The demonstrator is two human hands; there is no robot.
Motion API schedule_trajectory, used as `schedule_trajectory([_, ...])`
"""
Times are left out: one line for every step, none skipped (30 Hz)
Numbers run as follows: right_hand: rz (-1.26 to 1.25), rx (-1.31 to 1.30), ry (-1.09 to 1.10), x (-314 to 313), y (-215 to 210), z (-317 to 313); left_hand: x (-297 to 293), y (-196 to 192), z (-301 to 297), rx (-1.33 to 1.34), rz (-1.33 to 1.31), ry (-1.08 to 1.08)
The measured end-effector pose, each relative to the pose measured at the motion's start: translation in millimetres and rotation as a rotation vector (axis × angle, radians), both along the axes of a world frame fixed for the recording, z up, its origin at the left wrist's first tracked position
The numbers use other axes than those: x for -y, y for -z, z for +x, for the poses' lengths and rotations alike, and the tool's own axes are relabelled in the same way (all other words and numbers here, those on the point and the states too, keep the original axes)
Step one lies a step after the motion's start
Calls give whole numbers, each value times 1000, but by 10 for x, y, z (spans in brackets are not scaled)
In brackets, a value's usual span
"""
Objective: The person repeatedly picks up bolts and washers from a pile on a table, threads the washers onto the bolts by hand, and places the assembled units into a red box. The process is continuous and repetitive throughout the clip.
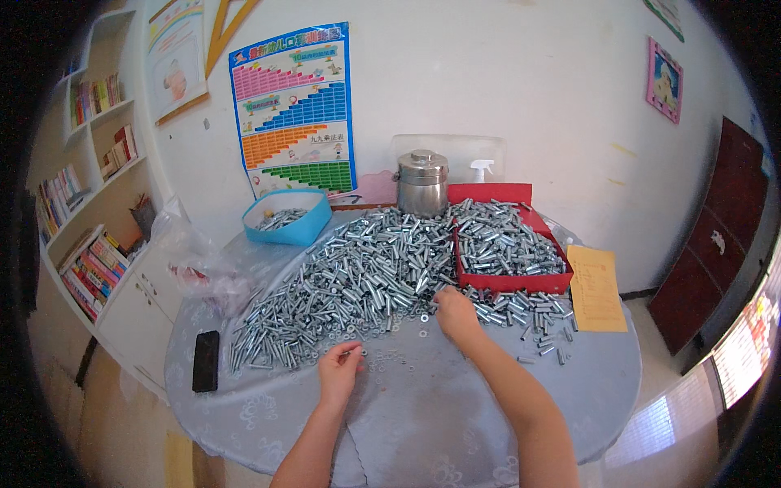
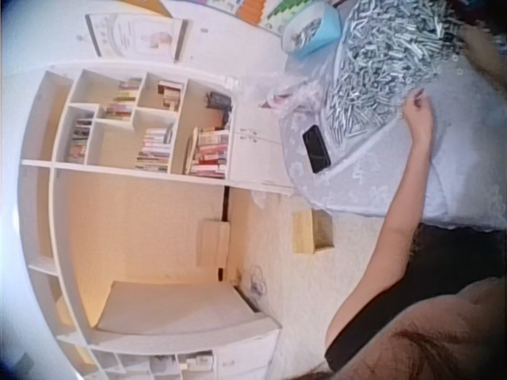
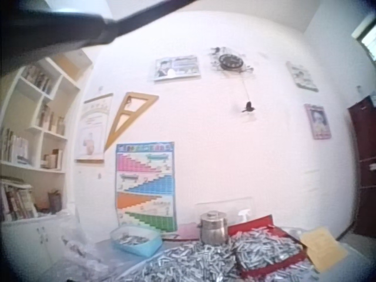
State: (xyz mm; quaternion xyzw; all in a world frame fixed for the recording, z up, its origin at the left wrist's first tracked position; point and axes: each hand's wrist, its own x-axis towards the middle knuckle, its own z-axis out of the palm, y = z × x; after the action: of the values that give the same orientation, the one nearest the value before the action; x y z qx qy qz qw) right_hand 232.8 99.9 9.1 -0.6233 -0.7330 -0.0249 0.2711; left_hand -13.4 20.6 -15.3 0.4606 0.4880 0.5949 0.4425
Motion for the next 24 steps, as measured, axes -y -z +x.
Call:
schedule_trajectory([36,16,-95,4,-35,-22,5,-9,8,7,1,3])
schedule_trajectory([71,32,-189,-3,-68,-66,14,-22,14,14,1,6])
schedule_trajectory([108,44,-281,-6,-87,-100,20,-35,21,16,4,12])
schedule_trajectory([121,106,-305,-31,-74,-120,21,-22,24,7,-2,29])
schedule_trajectory([133,169,-328,-76,-41,-134,23,4,27,-3,-7,46])
schedule_trajectory([147,229,-353,-118,-17,-156,22,10,17,-15,-12,61])
schedule_trajectory([164,275,-337,-150,6,-164,23,4,16,-6,-14,66])
schedule_trajectory([181,321,-320,-179,28,-168,28,-8,21,3,-17,72])
schedule_trajectory([196,369,-304,-188,30,-184,34,-10,19,15,-21,76])
schedule_trajectory([207,380,-313,-198,29,-194,35,-10,11,12,-34,83])
schedule_trajectory([218,390,-322,-213,23,-202,35,-12,1,8,-47,91])
schedule_trajectory([230,403,-328,-215,7,-206,33,-17,0,7,-59,101])
schedule_trajectory([194,434,-331,-203,0,-211,33,-16,2,2,-59,108])
schedule_trajectory([158,465,-333,-183,-3,-215,33,-12,6,-3,-58,115])
schedule_trajectory([124,496,-339,-161,-13,-238,32,-8,-4,-7,-57,119])
schedule_trajectory([107,396,-352,-115,-22,-233,34,-16,0,-11,-61,119])
schedule_trajectory([91,296,-364,-40,-30,-204,40,-32,18,-14,-64,119])
schedule_trajectory([72,195,-379,50,-28,-201,55,-34,24,-18,-70,116])
schedule_trajectory([87,35,-332,164,-6,-207,60,-16,34,-27,-67,135])
schedule_trajectory([29,-83,-308,268,-3,-213,54,12,47,-35,-63,155])
schedule_trajectory([-29,-201,-278,384,-11,-209,56,37,68,-44,-60,179])
schedule_trajectory([-87,-320,-251,486,-37,-225,57,67,81,-80,-35,184])
schedule_trajectory([-229,-528,-247,589,-87,-254,60,100,96,-115,-10,189])
schedule_trajectory([-322,-699,-268,710,-157,-272,69,110,122,-150,19,198])
